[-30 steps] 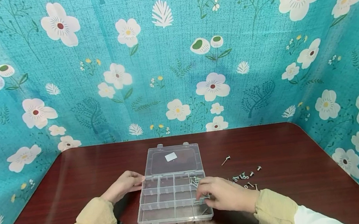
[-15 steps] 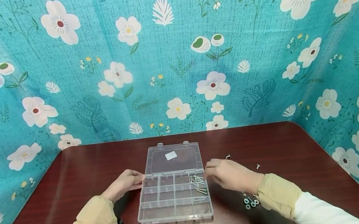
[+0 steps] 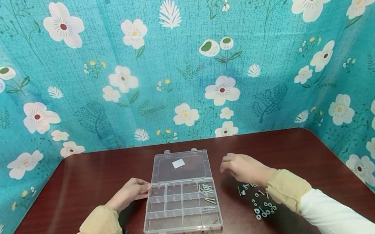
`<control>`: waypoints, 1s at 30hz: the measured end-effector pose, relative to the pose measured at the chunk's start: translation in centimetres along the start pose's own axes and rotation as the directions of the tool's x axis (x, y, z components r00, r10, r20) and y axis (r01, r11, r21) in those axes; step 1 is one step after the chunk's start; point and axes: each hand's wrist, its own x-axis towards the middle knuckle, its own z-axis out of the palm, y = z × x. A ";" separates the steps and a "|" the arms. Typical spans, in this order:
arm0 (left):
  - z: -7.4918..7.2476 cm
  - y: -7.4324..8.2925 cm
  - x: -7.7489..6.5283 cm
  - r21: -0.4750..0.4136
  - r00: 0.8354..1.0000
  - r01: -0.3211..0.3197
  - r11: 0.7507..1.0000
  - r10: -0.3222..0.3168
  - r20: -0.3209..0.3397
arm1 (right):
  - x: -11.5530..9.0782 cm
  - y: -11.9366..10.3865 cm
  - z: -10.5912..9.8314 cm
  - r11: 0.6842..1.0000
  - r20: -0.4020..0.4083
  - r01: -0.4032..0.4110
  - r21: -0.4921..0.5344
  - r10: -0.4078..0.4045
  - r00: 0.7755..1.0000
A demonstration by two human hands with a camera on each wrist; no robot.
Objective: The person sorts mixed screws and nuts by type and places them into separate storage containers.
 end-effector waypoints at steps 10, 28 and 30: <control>0.1 -0.1 0.0 0.009 1.000 -0.003 1.000 0.003 -0.001 | -0.5 1.7 1.6 0.993 0.142 -0.117 0.014 0.114 0.983; 0.1 -0.1 0.1 -0.001 1.000 -0.004 1.000 0.004 -0.004 | -0.9 2.8 3.6 0.973 0.238 -0.232 -0.002 0.225 0.945; 0.1 -0.1 0.1 -0.008 1.000 -0.006 1.000 0.006 -0.002 | -0.9 2.8 3.7 0.970 0.244 -0.245 0.001 0.237 0.940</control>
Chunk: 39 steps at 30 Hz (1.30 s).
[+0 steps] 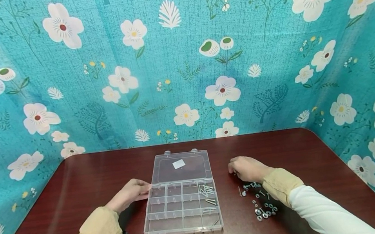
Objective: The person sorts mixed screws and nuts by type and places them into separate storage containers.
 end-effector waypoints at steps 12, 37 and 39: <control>0.0 -0.1 0.1 -0.004 1.000 0.007 1.000 -0.007 -0.001 | -0.2 0.2 0.2 0.998 0.028 -0.012 0.063 0.010 1.000; 0.0 -0.1 0.0 0.000 1.000 0.001 1.000 -0.001 -0.004 | -1.6 -4.2 -1.4 0.949 -0.076 0.090 0.303 -0.070 0.995; 0.0 -0.1 -0.1 -0.004 1.000 -0.007 1.000 0.007 0.001 | -1.6 -4.6 -1.5 0.915 -0.085 0.084 0.394 -0.055 0.995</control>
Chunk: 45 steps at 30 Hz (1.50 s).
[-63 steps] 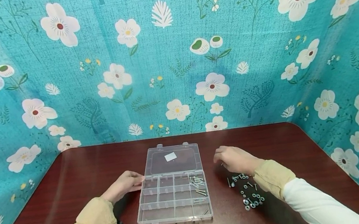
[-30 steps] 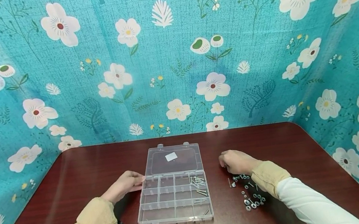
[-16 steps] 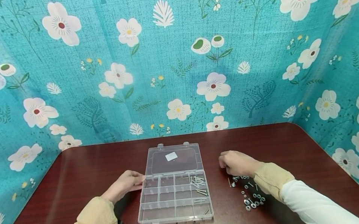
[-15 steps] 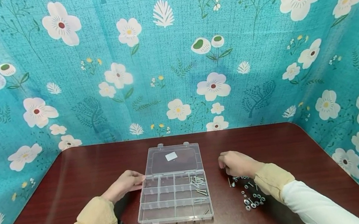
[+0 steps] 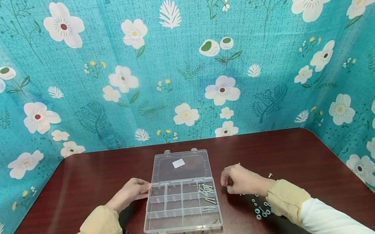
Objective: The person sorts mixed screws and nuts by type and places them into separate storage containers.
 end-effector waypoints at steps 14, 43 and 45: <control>-0.2 0.0 -0.2 -0.011 1.000 -0.017 1.000 0.017 0.025 | 0.4 -4.6 -0.4 0.901 0.111 -0.142 0.411 0.105 0.988; -0.2 0.1 -0.2 -0.012 1.000 -0.018 1.000 0.018 0.023 | 1.0 -3.0 -2.8 0.892 0.112 -0.284 0.353 0.261 0.959; -0.1 0.1 -0.1 -0.013 1.000 -0.020 1.000 0.020 0.021 | 0.9 -2.6 -2.7 0.902 0.106 -0.294 0.317 0.274 0.956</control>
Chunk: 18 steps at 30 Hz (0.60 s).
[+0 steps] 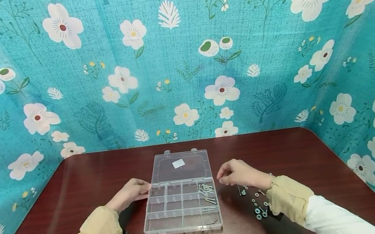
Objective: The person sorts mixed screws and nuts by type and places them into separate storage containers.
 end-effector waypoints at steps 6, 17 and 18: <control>0.0 0.1 0.0 0.013 1.000 0.013 1.000 -0.013 -0.010 | 0.0 1.2 -0.2 0.992 -0.054 -0.043 -0.121 0.037 0.998; 0.1 -0.1 0.2 0.015 1.000 0.023 1.000 -0.023 -0.014 | -0.5 2.6 0.5 0.921 -0.118 -0.296 -0.252 0.274 0.954; 0.1 -0.1 0.2 0.012 1.000 0.026 1.000 -0.026 -0.019 | -0.5 2.8 0.6 0.914 -0.119 -0.310 -0.261 0.288 0.950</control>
